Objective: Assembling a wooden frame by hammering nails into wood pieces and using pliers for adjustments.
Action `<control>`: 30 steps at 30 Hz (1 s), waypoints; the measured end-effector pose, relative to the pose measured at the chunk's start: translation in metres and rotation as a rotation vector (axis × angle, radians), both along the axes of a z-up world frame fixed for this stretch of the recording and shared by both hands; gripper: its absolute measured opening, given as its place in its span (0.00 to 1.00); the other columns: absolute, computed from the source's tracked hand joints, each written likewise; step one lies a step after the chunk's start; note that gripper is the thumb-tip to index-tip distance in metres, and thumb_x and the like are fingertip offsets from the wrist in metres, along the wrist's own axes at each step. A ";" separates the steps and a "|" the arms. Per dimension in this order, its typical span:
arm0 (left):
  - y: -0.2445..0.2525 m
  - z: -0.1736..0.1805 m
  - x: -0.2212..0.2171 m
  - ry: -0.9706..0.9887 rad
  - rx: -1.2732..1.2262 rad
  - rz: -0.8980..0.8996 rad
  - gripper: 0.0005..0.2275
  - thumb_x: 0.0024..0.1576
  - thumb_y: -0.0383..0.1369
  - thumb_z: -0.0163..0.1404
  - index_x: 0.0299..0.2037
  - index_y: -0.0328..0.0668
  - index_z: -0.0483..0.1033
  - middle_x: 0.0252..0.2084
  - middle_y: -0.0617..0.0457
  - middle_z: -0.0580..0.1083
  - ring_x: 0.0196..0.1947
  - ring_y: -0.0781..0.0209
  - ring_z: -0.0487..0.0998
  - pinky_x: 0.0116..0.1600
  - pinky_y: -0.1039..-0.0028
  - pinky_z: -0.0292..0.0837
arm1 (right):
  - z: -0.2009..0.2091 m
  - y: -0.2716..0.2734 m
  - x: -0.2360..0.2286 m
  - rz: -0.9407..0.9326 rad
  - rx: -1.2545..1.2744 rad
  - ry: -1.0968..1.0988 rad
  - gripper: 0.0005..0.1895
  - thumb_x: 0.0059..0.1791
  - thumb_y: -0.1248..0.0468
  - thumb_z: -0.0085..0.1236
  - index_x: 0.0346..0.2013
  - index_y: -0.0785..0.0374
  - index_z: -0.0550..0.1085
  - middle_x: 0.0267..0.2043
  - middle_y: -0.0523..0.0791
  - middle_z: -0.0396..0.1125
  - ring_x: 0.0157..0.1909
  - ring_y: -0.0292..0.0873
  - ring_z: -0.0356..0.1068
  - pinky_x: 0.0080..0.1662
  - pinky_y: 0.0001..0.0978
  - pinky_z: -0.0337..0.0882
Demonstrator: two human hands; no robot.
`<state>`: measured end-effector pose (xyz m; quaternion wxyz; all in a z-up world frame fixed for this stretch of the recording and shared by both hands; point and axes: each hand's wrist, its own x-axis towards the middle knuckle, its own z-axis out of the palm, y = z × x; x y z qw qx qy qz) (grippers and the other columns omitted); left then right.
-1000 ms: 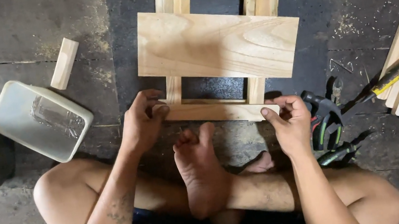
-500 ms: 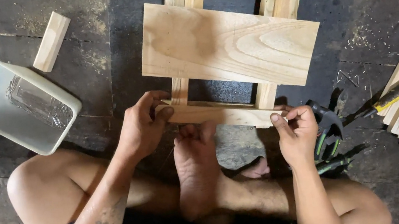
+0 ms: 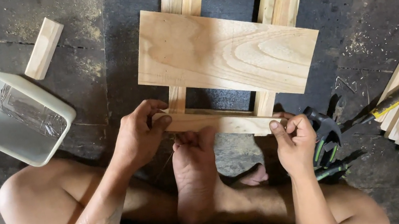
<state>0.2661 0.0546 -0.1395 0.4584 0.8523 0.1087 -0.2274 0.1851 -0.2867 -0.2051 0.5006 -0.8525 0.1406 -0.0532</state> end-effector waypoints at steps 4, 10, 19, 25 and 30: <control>0.000 0.000 0.000 -0.014 -0.011 -0.007 0.12 0.57 0.32 0.58 0.51 0.48 0.81 0.38 0.44 0.84 0.38 0.42 0.85 0.42 0.55 0.79 | -0.004 -0.003 -0.001 0.000 0.017 0.003 0.21 0.53 0.65 0.68 0.29 0.59 0.60 0.46 0.54 0.78 0.41 0.47 0.76 0.50 0.38 0.69; -0.001 0.005 0.000 -0.053 -0.016 -0.025 0.11 0.58 0.29 0.56 0.51 0.44 0.81 0.37 0.40 0.83 0.36 0.38 0.85 0.39 0.54 0.79 | -0.002 -0.001 -0.001 -0.011 0.037 -0.004 0.22 0.53 0.65 0.68 0.28 0.58 0.60 0.45 0.54 0.78 0.41 0.45 0.75 0.49 0.38 0.69; 0.000 0.003 0.001 -0.107 -0.016 -0.070 0.10 0.60 0.29 0.54 0.50 0.42 0.82 0.34 0.37 0.81 0.31 0.39 0.83 0.34 0.55 0.77 | -0.007 -0.003 -0.003 -0.013 0.020 -0.008 0.24 0.54 0.67 0.66 0.26 0.58 0.57 0.46 0.55 0.77 0.44 0.49 0.76 0.51 0.42 0.69; 0.000 0.002 0.002 -0.111 -0.014 -0.079 0.08 0.60 0.31 0.56 0.47 0.42 0.83 0.30 0.37 0.79 0.30 0.38 0.83 0.33 0.55 0.77 | -0.007 -0.003 -0.003 -0.019 0.018 -0.007 0.24 0.54 0.67 0.66 0.25 0.58 0.57 0.45 0.55 0.77 0.45 0.51 0.78 0.51 0.42 0.70; 0.000 0.001 0.002 -0.125 -0.003 -0.084 0.08 0.61 0.28 0.55 0.47 0.40 0.83 0.30 0.36 0.79 0.29 0.38 0.83 0.33 0.56 0.77 | -0.012 -0.006 -0.006 0.007 -0.012 -0.009 0.24 0.54 0.65 0.67 0.25 0.59 0.57 0.45 0.57 0.77 0.45 0.53 0.78 0.52 0.44 0.70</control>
